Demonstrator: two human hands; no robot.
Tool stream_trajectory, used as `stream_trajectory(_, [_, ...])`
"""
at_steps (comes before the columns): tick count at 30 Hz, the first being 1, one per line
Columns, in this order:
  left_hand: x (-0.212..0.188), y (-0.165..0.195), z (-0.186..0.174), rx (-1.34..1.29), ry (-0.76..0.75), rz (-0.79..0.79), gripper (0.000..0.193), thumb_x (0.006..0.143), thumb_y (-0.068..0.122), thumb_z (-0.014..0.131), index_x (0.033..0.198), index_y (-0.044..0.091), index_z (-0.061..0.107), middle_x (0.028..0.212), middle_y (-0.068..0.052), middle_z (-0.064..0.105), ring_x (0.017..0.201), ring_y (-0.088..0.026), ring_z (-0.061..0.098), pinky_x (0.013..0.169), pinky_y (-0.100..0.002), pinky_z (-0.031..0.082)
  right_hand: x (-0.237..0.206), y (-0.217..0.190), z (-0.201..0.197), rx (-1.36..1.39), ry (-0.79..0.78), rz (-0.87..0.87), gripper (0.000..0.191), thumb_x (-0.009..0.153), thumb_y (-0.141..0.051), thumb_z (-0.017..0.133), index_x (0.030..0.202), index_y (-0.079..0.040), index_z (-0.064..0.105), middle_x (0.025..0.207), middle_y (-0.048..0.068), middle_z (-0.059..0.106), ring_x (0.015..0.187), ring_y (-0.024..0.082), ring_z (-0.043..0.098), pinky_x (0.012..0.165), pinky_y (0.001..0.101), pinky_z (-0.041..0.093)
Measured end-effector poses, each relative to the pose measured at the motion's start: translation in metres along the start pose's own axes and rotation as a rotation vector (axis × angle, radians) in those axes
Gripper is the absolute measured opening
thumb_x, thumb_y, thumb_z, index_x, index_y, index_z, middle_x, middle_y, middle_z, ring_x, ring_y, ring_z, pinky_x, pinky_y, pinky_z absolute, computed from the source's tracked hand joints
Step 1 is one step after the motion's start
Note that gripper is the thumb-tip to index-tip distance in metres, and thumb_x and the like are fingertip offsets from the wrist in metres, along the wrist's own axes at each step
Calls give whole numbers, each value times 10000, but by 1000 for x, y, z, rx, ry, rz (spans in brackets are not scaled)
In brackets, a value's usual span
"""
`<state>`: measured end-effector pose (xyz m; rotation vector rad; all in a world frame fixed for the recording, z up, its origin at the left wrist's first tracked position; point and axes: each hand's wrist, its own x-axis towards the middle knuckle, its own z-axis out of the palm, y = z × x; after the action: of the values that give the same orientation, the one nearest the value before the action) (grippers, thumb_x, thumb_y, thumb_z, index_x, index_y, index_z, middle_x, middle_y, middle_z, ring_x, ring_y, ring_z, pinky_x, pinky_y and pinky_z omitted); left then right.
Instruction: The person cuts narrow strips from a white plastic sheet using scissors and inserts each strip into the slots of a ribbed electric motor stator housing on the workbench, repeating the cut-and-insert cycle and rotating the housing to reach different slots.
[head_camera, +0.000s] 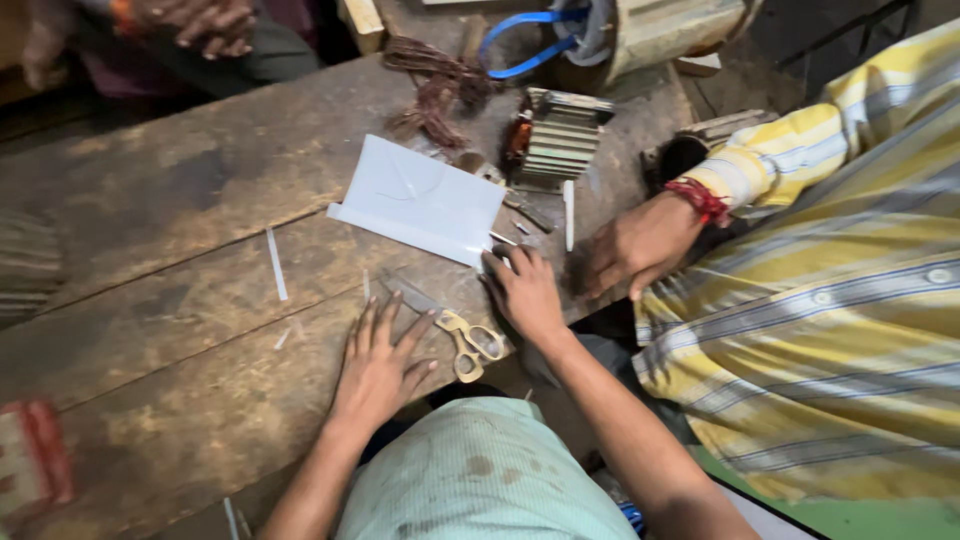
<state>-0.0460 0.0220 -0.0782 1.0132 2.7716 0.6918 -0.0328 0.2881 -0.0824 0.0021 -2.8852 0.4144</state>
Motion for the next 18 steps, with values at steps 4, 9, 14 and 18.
stream_trajectory(4, [38,28,29,137,6,39,717,830,547,676,1495,345,498,1608,-227,279,1441,-579,238,1127,-642,270,0,22,-15,151,42,-34,374,905,-304,743,1216,-103,688,1261,111,633,1176,354,559,923,485,475])
stream_trajectory(9, [71,41,55,195,77,3,670,873,579,638,1451,250,555,1614,-226,306,1449,-570,277,1189,-630,272,-34,53,-56,260,42,184,491,941,-307,709,1344,-57,583,1402,207,544,1251,436,532,1010,467,477])
stream_trajectory(14, [109,43,70,219,150,8,717,900,576,634,1468,146,556,1603,-242,354,1458,-583,296,1195,-623,281,-65,80,-68,251,121,381,671,966,-357,667,1502,-14,456,1440,326,516,1328,498,487,1080,499,423])
stream_trajectory(18, [122,46,64,163,133,-6,720,898,540,655,1471,119,539,1566,-253,396,1431,-554,317,1155,-619,307,-88,106,-62,301,111,545,632,1018,-397,636,1467,15,468,1302,367,585,1263,511,553,1058,495,451])
